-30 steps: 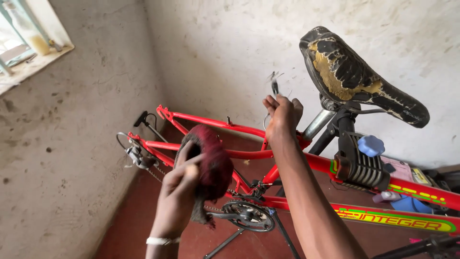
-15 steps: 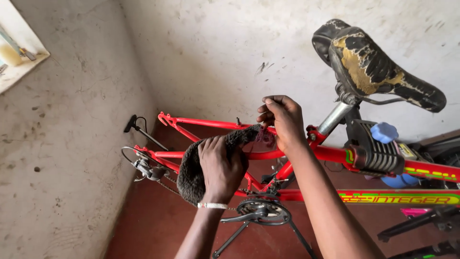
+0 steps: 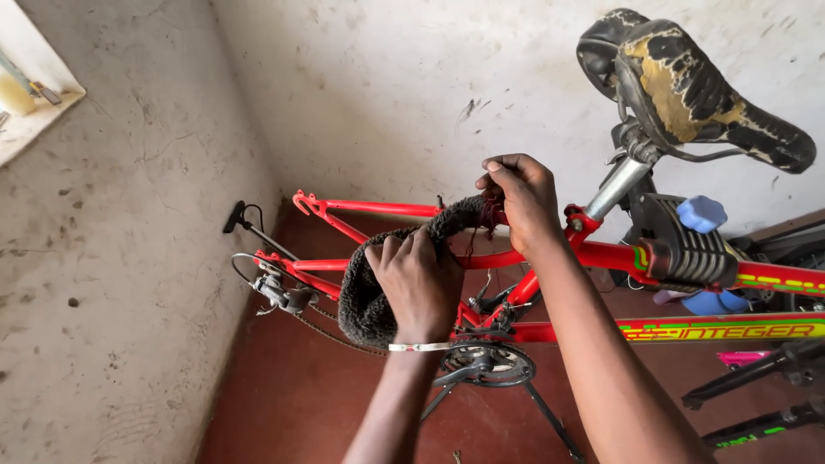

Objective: The person wipes the red bicycle frame with a cloth, then applies a red substance from a container to the frame using their finger. They then pick up a T-handle wrench and a bolt, and use the wrench to tighten the bolt onto the bicycle frame.

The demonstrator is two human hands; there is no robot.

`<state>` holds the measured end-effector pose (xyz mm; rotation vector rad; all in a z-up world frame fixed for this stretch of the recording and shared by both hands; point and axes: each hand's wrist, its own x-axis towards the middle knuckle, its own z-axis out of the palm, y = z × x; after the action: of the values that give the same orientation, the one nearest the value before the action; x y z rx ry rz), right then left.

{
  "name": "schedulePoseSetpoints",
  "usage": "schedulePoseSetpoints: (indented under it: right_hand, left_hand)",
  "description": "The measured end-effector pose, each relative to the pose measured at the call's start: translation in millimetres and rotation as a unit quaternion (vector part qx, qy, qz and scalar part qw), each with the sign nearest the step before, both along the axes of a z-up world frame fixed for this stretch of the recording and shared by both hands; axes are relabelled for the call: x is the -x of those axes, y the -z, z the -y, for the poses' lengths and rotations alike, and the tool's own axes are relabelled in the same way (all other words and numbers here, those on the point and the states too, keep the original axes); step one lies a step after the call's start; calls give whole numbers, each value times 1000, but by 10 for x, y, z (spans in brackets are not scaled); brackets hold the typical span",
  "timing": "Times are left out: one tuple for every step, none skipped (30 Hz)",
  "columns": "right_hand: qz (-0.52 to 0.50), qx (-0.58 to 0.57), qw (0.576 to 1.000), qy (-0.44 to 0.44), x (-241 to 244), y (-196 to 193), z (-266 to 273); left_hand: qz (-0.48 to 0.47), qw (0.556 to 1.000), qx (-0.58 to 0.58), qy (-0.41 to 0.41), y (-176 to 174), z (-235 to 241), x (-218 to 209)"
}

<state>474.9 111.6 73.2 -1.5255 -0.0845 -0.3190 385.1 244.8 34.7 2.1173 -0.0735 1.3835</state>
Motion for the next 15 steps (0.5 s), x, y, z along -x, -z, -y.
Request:
schedulePoseSetpoints:
  right_hand:
    - [-1, 1, 1000, -1, -2, 11, 0]
    - [-1, 1, 1000, -2, -8, 16, 3]
    - [2, -2, 1000, -3, -36, 14, 4]
    - [3, -3, 1000, -3, 5, -13, -31]
    - [-3, -12, 1000, -1, 55, -45, -42]
    - [-10, -21, 1000, 0, 108, -77, -49]
    - [-11, -22, 1000, 1, 115, -97, -26]
    - [-19, -14, 1000, -13, 125, -114, -12]
    - [-27, -8, 999, -32, 120, -127, -51]
    - [-28, -9, 999, -36, 170, -138, -101]
    - [-25, 4, 999, -44, 205, -173, -131]
    - [-22, 17, 998, -51, 237, -207, -151]
    - [-21, 18, 998, -49, 222, -192, -134]
    - [-16, 31, 998, -54, 205, -171, -118]
    - [-13, 45, 997, -59, 197, -141, -111]
  left_hand:
    - [-1, 1000, 1, -1, -28, 20, 29]
    - [-8, 1000, 11, -14, -61, 43, 53]
    - [-13, 999, 19, -27, -104, 62, 52]
    - [-11, 999, 18, -27, -156, -46, 63]
    - [-48, 997, 26, 49, -211, -133, 77]
    - [-84, 988, 33, 124, -265, -215, 95]
    - [-85, 988, 33, 124, -181, -284, -45]
    - [-90, 971, 27, 219, -93, -362, -182]
    - [-94, 947, 20, 307, -4, -490, -319]
    - [-96, 948, 19, 303, -119, -600, -318]
    - [-179, 892, 19, 414, -259, -693, -345]
    - [-258, 817, 18, 515, -401, -775, -375]
    - [-257, 816, 18, 518, -471, -790, -440]
    - [-321, 750, 28, 577, -534, -806, -507]
    - [-381, 675, 39, 631, -586, -832, -569]
